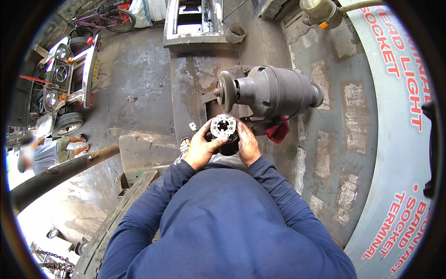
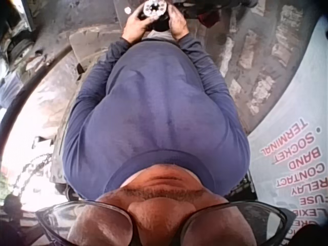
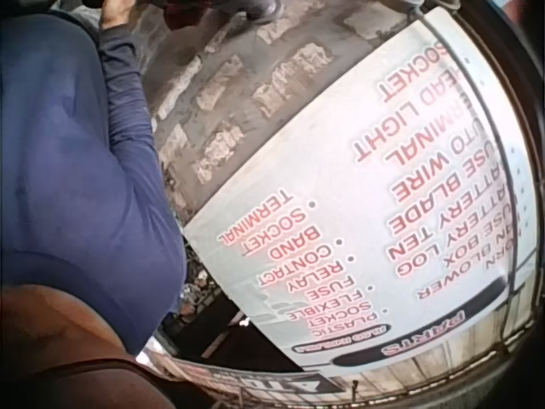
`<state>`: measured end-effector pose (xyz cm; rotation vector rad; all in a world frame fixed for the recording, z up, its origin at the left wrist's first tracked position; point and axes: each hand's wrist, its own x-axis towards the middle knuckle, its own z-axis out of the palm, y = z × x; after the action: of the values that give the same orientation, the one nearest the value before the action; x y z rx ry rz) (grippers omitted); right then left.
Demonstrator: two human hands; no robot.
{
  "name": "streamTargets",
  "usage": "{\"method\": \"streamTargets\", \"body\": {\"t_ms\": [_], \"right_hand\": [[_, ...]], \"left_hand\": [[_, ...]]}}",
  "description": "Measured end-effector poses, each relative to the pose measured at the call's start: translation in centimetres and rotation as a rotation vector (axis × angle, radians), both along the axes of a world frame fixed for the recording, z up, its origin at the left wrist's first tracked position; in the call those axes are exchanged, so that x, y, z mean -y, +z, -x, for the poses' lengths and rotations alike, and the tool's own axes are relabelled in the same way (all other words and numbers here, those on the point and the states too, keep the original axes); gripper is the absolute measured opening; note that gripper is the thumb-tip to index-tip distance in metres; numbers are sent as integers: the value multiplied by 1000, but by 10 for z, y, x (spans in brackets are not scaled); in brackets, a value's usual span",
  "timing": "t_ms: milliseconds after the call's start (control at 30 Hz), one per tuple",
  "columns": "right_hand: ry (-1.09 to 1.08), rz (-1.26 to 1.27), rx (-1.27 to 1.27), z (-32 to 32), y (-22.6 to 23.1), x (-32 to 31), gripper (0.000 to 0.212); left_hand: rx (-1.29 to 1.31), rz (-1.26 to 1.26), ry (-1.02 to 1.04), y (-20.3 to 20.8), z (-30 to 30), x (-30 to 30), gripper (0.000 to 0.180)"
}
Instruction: The person disassembles a cylindrical mechanical component, removes an internal rotor, wipes the housing with a red cloth, and grinds the housing's inner surface on a bench grinder. They then reassemble the component by inserting the rotor back into the housing and rotating it to check fit.
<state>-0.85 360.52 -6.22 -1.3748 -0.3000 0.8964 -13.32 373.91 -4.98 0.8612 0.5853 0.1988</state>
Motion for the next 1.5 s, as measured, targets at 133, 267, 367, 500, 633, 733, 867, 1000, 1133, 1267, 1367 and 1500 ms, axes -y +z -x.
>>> {"method": "streamTargets", "body": {"t_ms": [133, 267, 367, 500, 633, 733, 867, 1000, 1133, 1267, 1367, 1500], "right_hand": [[-10, 47, 19, -2, -18, 5, 46], [-142, -82, -511, -10, -23, 3, 42], [-99, -70, -548, -13, -22, -5, 43], [-75, -42, -582, -7, -22, -17, 42], [-13, -112, -487, 1, -25, -21, 44], [-79, -130, -611, 2, -26, -16, 46], [-97, -126, -660, -5, -27, -10, 48], [-74, -141, -630, -7, -30, -10, 45], [35, -224, -560, -5, -26, 0, 45], [142, -307, -541, -12, -17, 13, 48], [190, -292, -483, -20, -13, 16, 50], [203, -276, -481, -26, -13, 15, 47]], "left_hand": [[-99, -66, 1, 1, -20, 1, 66], [-156, -41, -31, 6, -38, -6, 57], [-121, 12, 25, 7, -41, -11, 50], [-137, -8, 74, 9, -30, -16, 48], [-150, -110, 96, 15, -22, -19, 48], [-207, -210, 54, 20, -26, -20, 52], [-190, -179, -9, 23, -38, -18, 51], [-221, -198, 43, 21, -33, -15, 58], [-65, -207, 27, 18, -8, -15, 61], [14, -12, -75, 13, 13, -17, 61], [108, -54, -96, 9, 15, -18, 77], [103, -90, -198, 7, 13, -20, 79]]}}
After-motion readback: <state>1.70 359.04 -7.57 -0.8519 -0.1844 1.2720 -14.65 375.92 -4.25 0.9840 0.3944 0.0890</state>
